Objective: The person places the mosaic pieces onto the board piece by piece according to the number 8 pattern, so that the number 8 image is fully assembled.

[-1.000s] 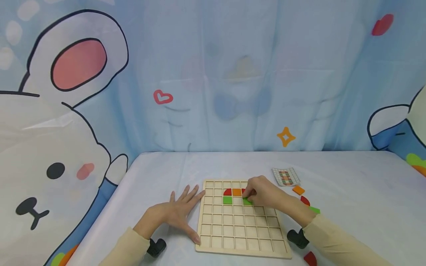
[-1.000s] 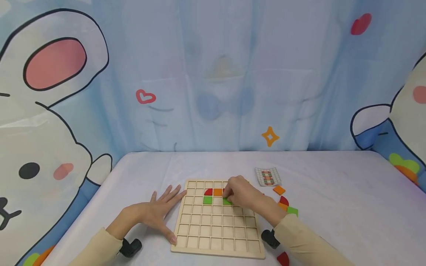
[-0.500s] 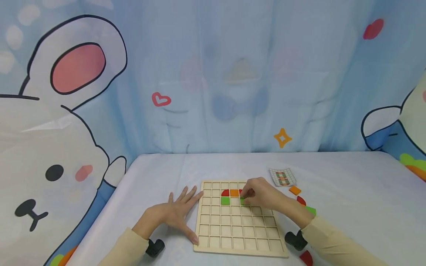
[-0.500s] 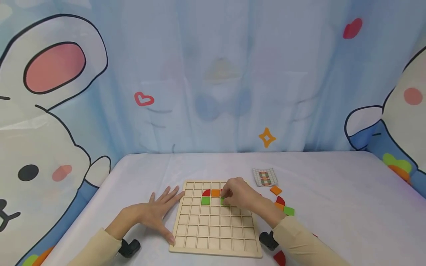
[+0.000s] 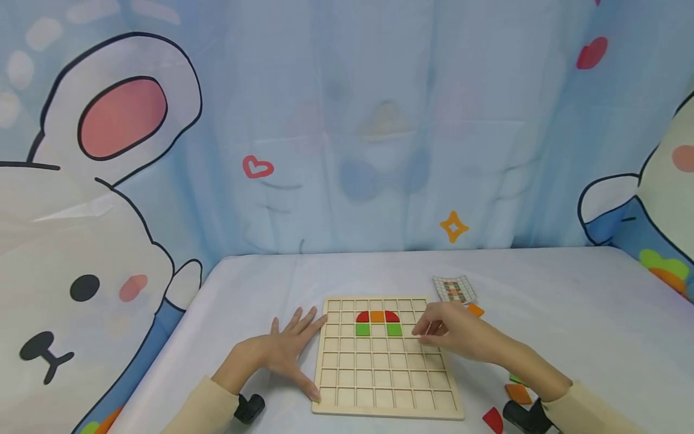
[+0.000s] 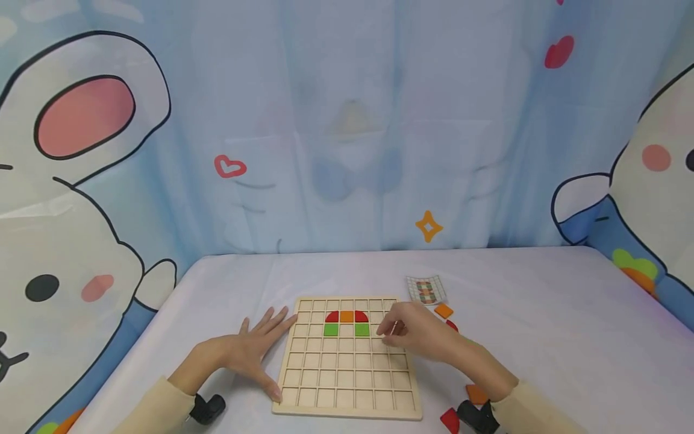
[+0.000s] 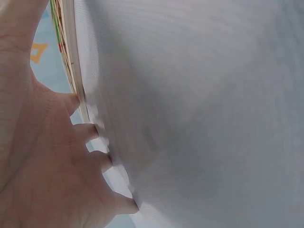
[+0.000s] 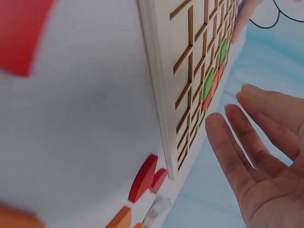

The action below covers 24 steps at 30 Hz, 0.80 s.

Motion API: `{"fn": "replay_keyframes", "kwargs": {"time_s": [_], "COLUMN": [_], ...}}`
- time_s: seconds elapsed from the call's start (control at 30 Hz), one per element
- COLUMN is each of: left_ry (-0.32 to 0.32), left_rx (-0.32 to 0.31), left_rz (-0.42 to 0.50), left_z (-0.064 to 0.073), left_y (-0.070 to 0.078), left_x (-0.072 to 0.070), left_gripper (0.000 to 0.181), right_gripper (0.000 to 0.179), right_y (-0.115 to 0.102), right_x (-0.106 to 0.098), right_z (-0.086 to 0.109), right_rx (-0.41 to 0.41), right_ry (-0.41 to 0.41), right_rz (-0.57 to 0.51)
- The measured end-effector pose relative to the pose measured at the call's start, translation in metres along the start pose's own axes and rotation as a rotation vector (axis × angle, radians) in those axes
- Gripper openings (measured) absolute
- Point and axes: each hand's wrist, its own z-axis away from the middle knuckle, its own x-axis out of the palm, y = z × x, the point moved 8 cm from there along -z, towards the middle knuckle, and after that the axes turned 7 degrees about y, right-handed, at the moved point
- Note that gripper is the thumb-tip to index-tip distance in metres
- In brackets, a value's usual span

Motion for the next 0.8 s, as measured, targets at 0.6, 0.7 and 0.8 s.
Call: {"fn": "replay_keyframes", "kwargs": {"time_s": [0.6,0.7,0.8], "left_ry": [0.004,0.003,0.000], "left_rx": [0.008,-0.001,-0.011], "left_rz": [0.035,0.036,0.032], "left_z": [0.002,0.002,0.003], "left_y": [-0.001,-0.001,-0.002], "left_x": [-0.001,0.000,0.001], "left_gripper": [0.133,0.132,0.132], "right_gripper": [0.019,0.020,0.020], "right_y": [0.027,0.030,0.028], "right_x": [-0.011,-0.005,0.002], "right_z": [0.073,0.083,0.089], "right_rx": [0.138,0.127,0.103], "right_ry": [-0.279,-0.312,-0.327], "right_rz": [-0.027,-0.085,-0.137]}}
